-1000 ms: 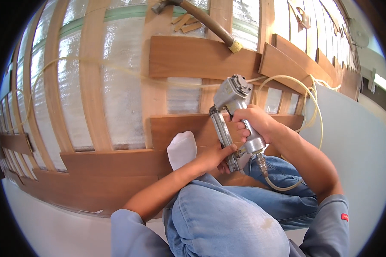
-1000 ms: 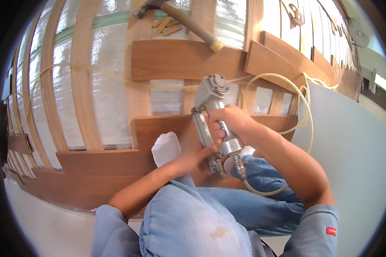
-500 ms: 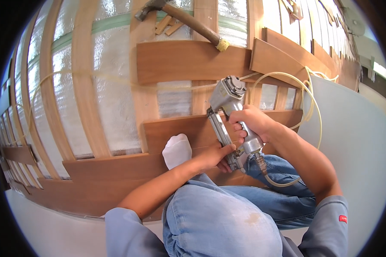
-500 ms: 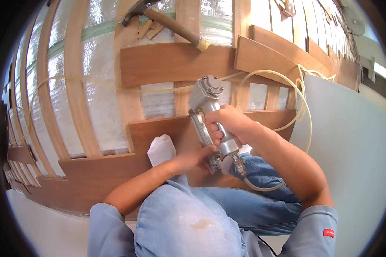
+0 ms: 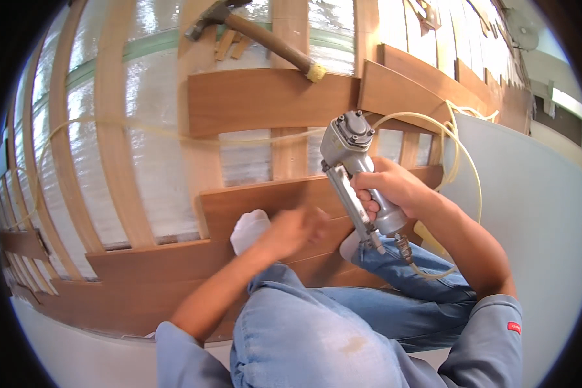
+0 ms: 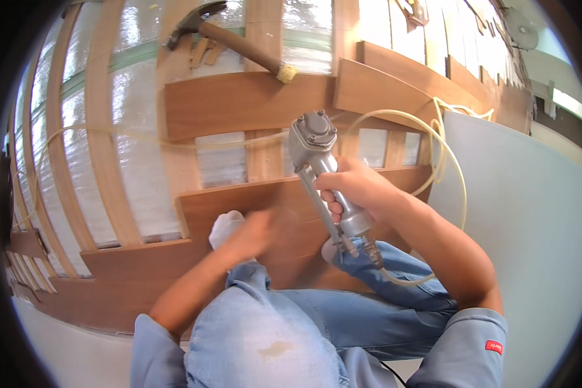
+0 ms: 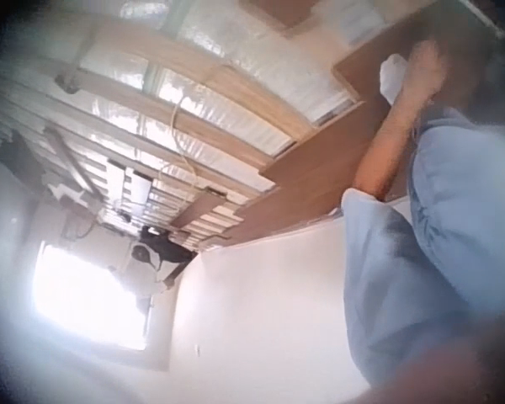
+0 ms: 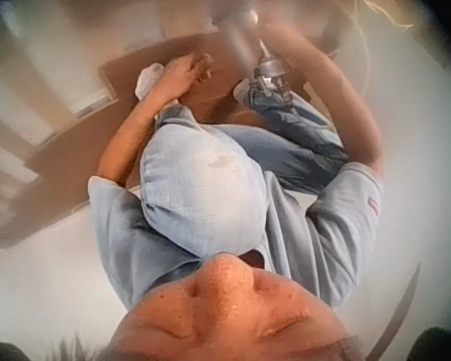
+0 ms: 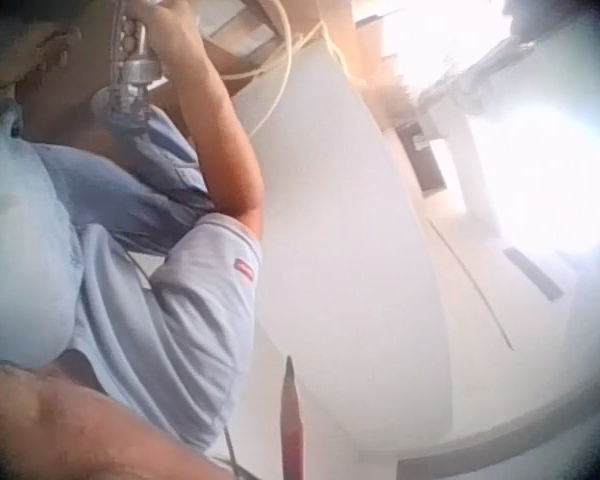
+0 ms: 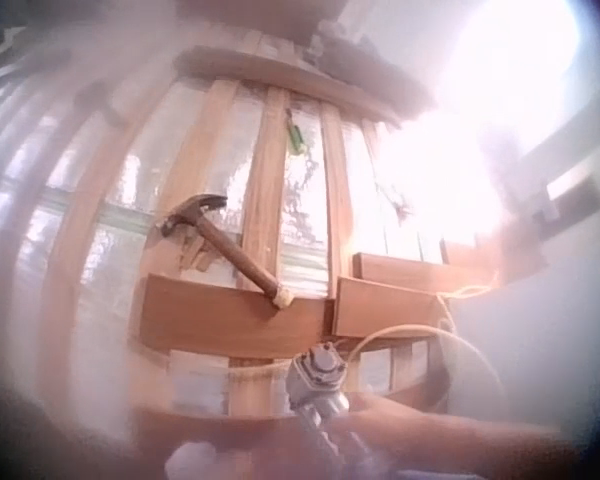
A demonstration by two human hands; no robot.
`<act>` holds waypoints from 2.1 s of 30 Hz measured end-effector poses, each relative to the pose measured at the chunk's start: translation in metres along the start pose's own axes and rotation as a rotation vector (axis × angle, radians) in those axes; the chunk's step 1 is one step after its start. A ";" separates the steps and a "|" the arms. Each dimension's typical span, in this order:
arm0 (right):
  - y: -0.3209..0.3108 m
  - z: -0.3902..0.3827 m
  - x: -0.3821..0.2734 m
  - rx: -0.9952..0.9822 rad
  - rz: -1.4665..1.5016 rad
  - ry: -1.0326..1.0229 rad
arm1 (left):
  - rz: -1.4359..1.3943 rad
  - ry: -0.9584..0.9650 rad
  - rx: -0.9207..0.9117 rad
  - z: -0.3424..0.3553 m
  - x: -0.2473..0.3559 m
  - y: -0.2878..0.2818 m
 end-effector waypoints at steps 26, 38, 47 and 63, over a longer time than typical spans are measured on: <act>-0.114 -0.114 -0.140 0.805 -1.733 -1.062 | 1.353 0.815 0.743 -0.016 0.190 -0.209; -0.126 0.130 -0.350 0.825 -1.478 -1.170 | 1.599 0.436 1.191 0.112 0.231 -0.293; -0.110 0.189 -0.374 0.637 -1.532 -1.391 | 1.028 0.456 0.690 0.210 0.216 -0.175; -0.084 0.165 -0.317 1.018 -0.762 -1.765 | -0.093 0.056 0.049 0.342 0.127 -0.091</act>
Point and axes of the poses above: each hand's wrist, its own z-axis towards the middle knuckle, its own y-axis out of the palm, x = y × z, the point moved 4 cm from there along z, towards the middle knuckle, and after that the axes turned 4 degrees about z, right-handed, at the moved point
